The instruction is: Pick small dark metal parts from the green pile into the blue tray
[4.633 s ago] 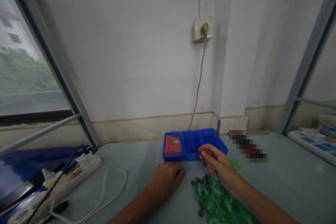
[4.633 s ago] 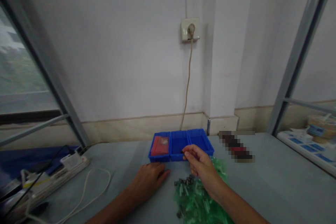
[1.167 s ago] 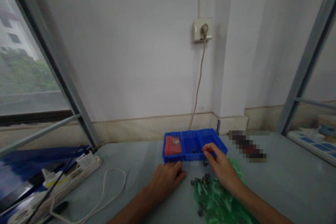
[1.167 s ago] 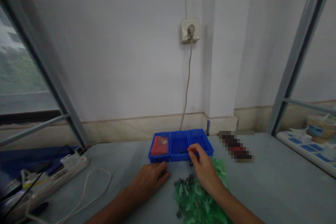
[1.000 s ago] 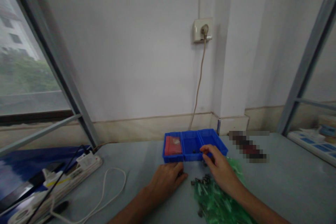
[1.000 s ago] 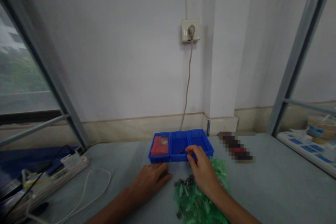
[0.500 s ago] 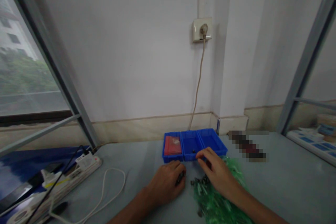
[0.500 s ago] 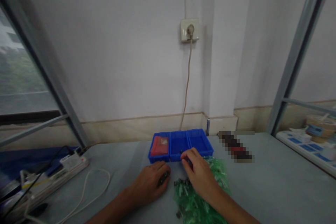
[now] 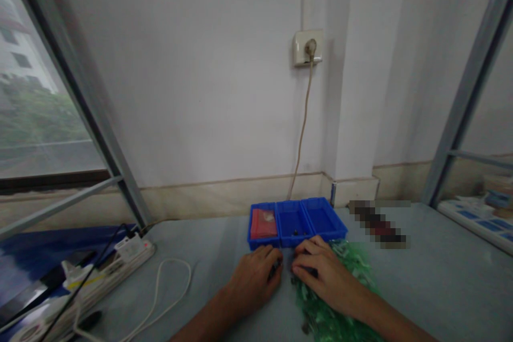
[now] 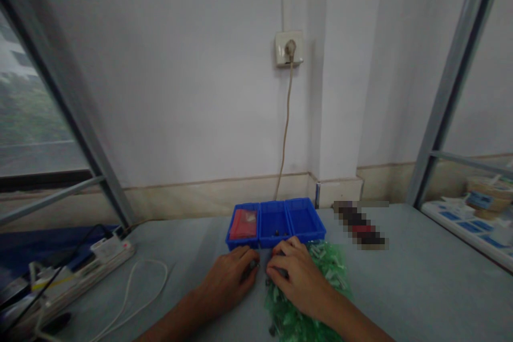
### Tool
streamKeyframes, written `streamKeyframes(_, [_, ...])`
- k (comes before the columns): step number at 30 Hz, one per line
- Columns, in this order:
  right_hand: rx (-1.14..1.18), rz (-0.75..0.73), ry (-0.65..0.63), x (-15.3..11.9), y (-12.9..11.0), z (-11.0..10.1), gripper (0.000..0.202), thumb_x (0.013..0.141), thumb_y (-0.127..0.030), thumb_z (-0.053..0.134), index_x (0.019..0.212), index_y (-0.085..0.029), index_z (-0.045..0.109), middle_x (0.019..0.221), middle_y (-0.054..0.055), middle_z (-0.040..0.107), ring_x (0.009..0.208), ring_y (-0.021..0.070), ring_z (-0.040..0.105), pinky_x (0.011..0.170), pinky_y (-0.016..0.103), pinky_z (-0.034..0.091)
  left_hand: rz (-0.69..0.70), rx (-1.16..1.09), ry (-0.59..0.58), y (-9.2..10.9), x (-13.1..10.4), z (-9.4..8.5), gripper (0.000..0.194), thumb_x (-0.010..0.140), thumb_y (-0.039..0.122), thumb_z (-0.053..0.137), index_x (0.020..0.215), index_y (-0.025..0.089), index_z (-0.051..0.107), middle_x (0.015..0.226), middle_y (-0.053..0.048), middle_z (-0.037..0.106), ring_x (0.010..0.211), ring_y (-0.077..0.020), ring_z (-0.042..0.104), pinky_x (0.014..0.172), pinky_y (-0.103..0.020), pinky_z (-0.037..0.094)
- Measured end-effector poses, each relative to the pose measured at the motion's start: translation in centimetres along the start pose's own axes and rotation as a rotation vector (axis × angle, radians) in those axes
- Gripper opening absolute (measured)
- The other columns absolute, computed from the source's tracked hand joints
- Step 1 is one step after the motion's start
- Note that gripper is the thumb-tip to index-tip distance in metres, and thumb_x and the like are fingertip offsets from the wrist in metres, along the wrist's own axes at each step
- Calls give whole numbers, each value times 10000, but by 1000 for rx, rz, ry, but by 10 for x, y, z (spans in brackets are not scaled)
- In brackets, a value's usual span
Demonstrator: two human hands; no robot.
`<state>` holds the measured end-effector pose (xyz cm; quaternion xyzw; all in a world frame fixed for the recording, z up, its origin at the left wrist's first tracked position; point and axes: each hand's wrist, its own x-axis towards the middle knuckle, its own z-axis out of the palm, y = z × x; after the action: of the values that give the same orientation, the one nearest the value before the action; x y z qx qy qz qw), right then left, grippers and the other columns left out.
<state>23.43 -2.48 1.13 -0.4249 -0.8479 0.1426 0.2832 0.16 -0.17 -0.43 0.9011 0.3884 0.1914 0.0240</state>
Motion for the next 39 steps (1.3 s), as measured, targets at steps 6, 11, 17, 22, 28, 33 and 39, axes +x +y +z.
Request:
streamKeyframes(6, [-8, 26, -54, -1, -3, -1, 158, 1003, -332, 621, 1054, -289, 764, 1095, 30, 692, 1084, 257, 550, 969, 420, 409, -86, 21, -12, -2, 2, 0, 59, 959, 190, 568, 1013, 214, 576, 993, -32, 665, 902, -199, 630, 792, -288, 493])
streamKeyframes(11, [-4, 16, -66, -2, -3, -1, 167, 1008, -337, 606, 1072, -298, 755, 1099, 34, 681, 1085, 261, 567, 997, 446, 408, 13, 34, -38, -3, 3, -2, 127, 1004, 188, 535, 1080, 234, 625, 1003, -29, 639, 947, -198, 619, 820, -277, 487])
streamKeyframes(17, [-6, 20, -67, -3, -3, -1, 177, 1010, -330, 591, 1057, -295, 758, 1184, 43, 664, 1142, 268, 559, 1027, 458, 401, 25, 69, -72, -2, 2, -4, 179, 1035, 176, 506, 1090, 265, 651, 973, -15, 609, 928, -186, 604, 808, -260, 473])
streamKeyframes(22, [-6, 7, -83, -2, -4, -2, 180, 1013, -322, 587, 1028, -282, 762, 1198, 40, 686, 1128, 269, 563, 1024, 457, 400, 22, 70, -69, -3, 2, -3, 156, 1036, 192, 517, 1091, 259, 647, 985, -16, 610, 934, -187, 602, 804, -260, 473])
streamKeyframes(28, [22, -34, -82, -2, -4, -2, 189, 1008, -308, 592, 1101, -283, 756, 1167, 43, 710, 1107, 274, 561, 994, 443, 421, -10, 78, -46, -2, 3, -1, 113, 1017, 202, 545, 1068, 239, 639, 993, -27, 643, 936, -201, 628, 801, -282, 491])
streamKeyframes(33, [4, -40, -96, -3, -5, -3, 210, 1016, -310, 585, 1159, -295, 737, 1178, 40, 706, 1122, 273, 555, 1002, 440, 420, -74, 116, -36, 0, 3, -2, 63, 1004, 237, 559, 1001, 210, 616, 972, -44, 675, 887, -213, 653, 765, -297, 505])
streamKeyframes(39, [-37, -8, -39, -3, -1, -1, 198, 1020, -305, 575, 1137, -287, 733, 1124, 40, 701, 1087, 263, 573, 989, 435, 427, -136, 165, -35, -3, 4, 0, 112, 1006, 288, 573, 940, 206, 610, 909, -44, 694, 817, -217, 669, 720, -297, 500])
